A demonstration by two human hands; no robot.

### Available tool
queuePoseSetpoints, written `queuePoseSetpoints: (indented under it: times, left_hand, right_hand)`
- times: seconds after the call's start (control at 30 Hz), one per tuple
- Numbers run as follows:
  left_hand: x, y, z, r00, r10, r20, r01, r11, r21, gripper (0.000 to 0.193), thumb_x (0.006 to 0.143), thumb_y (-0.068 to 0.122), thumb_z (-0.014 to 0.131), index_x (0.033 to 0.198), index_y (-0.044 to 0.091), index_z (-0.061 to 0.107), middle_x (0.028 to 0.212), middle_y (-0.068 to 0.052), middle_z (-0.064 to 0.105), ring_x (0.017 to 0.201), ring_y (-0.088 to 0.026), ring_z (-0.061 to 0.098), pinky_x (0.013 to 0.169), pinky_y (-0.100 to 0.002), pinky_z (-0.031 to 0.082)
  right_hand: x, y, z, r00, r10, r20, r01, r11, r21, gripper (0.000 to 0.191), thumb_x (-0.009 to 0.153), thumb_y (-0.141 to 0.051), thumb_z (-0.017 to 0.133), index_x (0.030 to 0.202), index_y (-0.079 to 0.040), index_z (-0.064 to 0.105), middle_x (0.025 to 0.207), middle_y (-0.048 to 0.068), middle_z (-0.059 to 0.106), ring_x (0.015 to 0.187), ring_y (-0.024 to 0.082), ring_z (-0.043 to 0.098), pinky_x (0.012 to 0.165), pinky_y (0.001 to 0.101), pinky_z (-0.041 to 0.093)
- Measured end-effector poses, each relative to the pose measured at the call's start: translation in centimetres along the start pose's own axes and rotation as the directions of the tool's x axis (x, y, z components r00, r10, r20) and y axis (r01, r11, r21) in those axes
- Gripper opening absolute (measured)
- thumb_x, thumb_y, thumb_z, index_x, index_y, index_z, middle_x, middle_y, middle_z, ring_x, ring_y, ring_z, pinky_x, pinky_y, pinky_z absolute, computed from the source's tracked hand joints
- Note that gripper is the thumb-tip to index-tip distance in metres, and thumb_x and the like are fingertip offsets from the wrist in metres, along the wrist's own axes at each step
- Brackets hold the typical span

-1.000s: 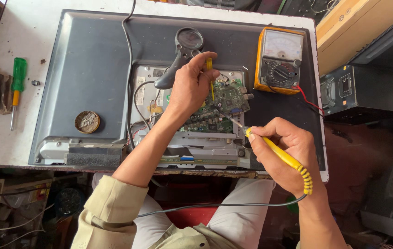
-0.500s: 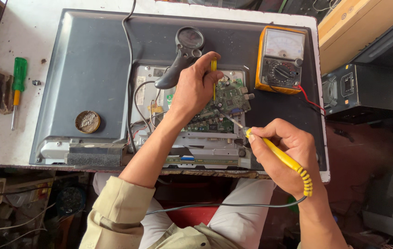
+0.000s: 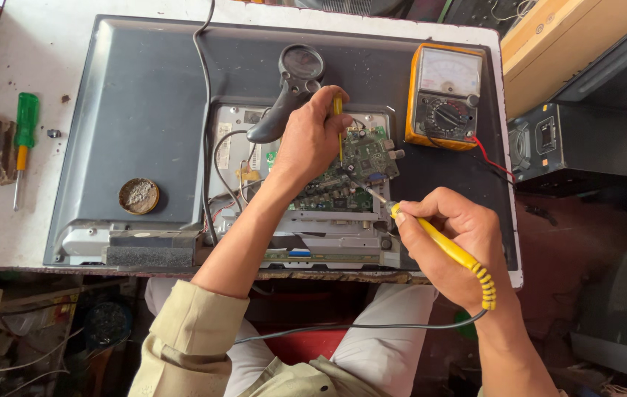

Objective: The person uses a soldering iron and multimeter to work on a circuit board. They solder components, test connections with probes, and handle the board and tools throughout the clip.

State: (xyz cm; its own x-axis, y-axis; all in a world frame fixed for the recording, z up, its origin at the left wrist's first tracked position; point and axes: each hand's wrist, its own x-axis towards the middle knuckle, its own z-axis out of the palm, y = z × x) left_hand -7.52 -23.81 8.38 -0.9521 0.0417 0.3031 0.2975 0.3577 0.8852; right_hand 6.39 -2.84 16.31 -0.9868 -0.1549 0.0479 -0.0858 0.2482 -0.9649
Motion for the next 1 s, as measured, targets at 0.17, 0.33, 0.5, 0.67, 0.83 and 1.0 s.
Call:
queuePoseSetpoints:
  times: [0.17, 0.33, 0.5, 0.67, 0.83, 1.0]
  left_hand:
    - [-0.3, 0.0, -0.2, 1.0, 0.0, -0.018, 0.001, 1.0, 0.016, 0.025, 0.093, 0.012, 0.067, 0.116, 0.005, 0.062, 0.078, -0.017, 0.072, 0.074, -0.033, 0.074, 0.068, -0.041, 0.054]
    - [-0.5, 0.1, -0.6, 0.999, 0.025, -0.043, -0.029, 0.995, -0.093, 0.024, 0.094, 0.008, 0.068, 0.117, 0.003, 0.061, 0.077, -0.013, 0.071, 0.07, -0.022, 0.072, 0.067, -0.035, 0.054]
    - [-1.0, 0.3, -1.4, 1.0, -0.004, 0.016, 0.008, 0.97, -0.244, 0.024, 0.096, 0.006, 0.066, 0.121, 0.003, 0.063, 0.074, -0.006, 0.07, 0.067, -0.008, 0.061, 0.062, -0.027, 0.05]
    - [-1.6, 1.1, -1.7, 1.0, 0.01, 0.018, -0.005, 0.961, -0.277, 0.031, 0.096, 0.008, 0.068, 0.126, 0.005, 0.065, 0.073, -0.003, 0.07, 0.064, -0.005, 0.058, 0.058, -0.026, 0.047]
    - [-1.7, 1.9, -1.8, 0.998, 0.031, 0.046, -0.018, 0.965, -0.263, 0.033, 0.095, 0.009, 0.069, 0.128, 0.005, 0.067, 0.075, -0.002, 0.072, 0.065, -0.004, 0.058, 0.059, -0.025, 0.048]
    - [-1.7, 2.3, -1.8, 0.997, -0.003, 0.078, 0.02, 0.975, -0.222, 0.033, 0.095, 0.01, 0.067, 0.127, 0.007, 0.069, 0.072, -0.002, 0.071, 0.062, -0.005, 0.056, 0.057, -0.026, 0.047]
  right_hand:
    - [-0.9, -0.3, 1.3, 0.996, -0.053, -0.065, 0.049, 0.996, -0.071, 0.002, 0.094, 0.0, 0.069, 0.094, 0.002, 0.069, 0.077, -0.002, 0.066, 0.068, -0.002, 0.052, 0.056, 0.0173, 0.043]
    - [-1.5, -0.3, 2.4, 0.989, -0.084, -0.119, 0.074, 0.994, -0.084, 0.003, 0.095, -0.001, 0.069, 0.096, 0.002, 0.07, 0.08, 0.0, 0.069, 0.069, -0.002, 0.054, 0.058, 0.0169, 0.044]
    - [-1.8, -0.6, 2.9, 0.986, -0.107, -0.125, 0.098, 0.992, -0.073, 0.003, 0.095, -0.001, 0.069, 0.097, 0.002, 0.07, 0.083, 0.0, 0.07, 0.071, -0.002, 0.055, 0.058, 0.0167, 0.045]
    - [-1.9, -1.2, 3.2, 0.993, -0.072, -0.097, 0.063, 0.994, -0.094, 0.001, 0.094, 0.0, 0.069, 0.094, 0.001, 0.07, 0.075, -0.002, 0.066, 0.065, -0.003, 0.052, 0.053, 0.0167, 0.041]
    - [-2.2, -1.7, 3.4, 0.996, -0.052, -0.078, 0.043, 0.993, -0.107, 0.004, 0.094, 0.001, 0.069, 0.09, 0.0, 0.067, 0.07, -0.004, 0.062, 0.061, -0.004, 0.05, 0.049, 0.017, 0.038]
    - [-2.5, -2.0, 3.4, 0.998, -0.029, -0.061, 0.025, 0.998, -0.063, 0.003, 0.093, 0.001, 0.069, 0.09, 0.0, 0.067, 0.069, -0.005, 0.061, 0.059, -0.004, 0.049, 0.048, 0.0169, 0.038]
